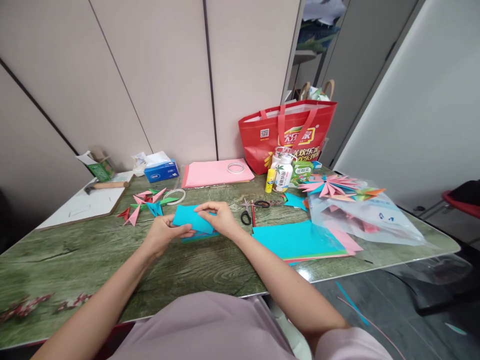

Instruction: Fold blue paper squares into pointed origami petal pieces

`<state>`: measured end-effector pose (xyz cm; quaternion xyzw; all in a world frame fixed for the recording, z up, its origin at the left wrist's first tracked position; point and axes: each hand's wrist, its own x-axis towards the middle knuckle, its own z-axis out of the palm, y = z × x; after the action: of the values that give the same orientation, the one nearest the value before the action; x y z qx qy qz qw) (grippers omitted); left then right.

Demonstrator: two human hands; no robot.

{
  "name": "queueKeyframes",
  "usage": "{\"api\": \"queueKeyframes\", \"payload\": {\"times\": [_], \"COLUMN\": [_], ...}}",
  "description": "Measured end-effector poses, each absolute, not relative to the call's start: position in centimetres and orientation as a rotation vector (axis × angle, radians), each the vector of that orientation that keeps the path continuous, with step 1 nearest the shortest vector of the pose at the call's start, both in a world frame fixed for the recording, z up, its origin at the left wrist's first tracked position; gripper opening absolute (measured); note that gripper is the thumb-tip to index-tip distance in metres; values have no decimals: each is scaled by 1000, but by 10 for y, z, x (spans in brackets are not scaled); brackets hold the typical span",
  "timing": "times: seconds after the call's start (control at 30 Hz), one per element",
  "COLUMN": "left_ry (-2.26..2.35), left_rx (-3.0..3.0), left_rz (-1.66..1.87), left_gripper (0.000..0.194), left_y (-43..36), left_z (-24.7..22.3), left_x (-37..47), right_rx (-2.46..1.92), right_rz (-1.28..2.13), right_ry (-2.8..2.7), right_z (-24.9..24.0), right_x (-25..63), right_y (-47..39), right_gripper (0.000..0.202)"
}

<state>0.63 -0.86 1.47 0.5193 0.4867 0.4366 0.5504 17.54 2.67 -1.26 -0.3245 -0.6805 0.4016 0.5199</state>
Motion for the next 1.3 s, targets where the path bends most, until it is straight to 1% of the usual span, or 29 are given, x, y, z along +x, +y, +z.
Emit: {"api": "queueKeyframes", "payload": {"times": [0.1, 0.2, 0.27, 0.47, 0.83, 1.07, 1.2, 1.3], "left_ry": [1152, 1156, 1152, 1086, 792, 587, 621, 731], "left_rx": [1219, 1212, 1214, 1227, 1213, 1126, 1143, 1243], "left_rz": [1035, 1036, 1029, 976, 810, 702, 729, 817], "left_gripper": [33, 33, 34, 32, 24, 34, 38, 43], "left_y": [-8, -8, -7, -6, -8, -8, -11, -11], "left_z": [13, 12, 11, 13, 24, 33, 39, 37], "left_x": [5, 4, 3, 2, -6, -13, -12, -8], "right_rx": [-791, -783, -783, -828, -868, -856, -837, -843], "right_rz": [964, 931, 912, 920, 995, 1040, 1035, 1007], "right_ry": [-1701, -1764, -1788, -1802, -1850, -1841, -1809, -1785], "right_z": [-10, -8, -7, -4, 5, 9, 11, 11], "right_x": [178, 180, 180, 182, 193, 198, 198, 196], "right_y": [25, 23, 23, 24, 27, 27, 25, 23], "right_gripper": [20, 33, 37, 33, 39, 40, 38, 37]}}
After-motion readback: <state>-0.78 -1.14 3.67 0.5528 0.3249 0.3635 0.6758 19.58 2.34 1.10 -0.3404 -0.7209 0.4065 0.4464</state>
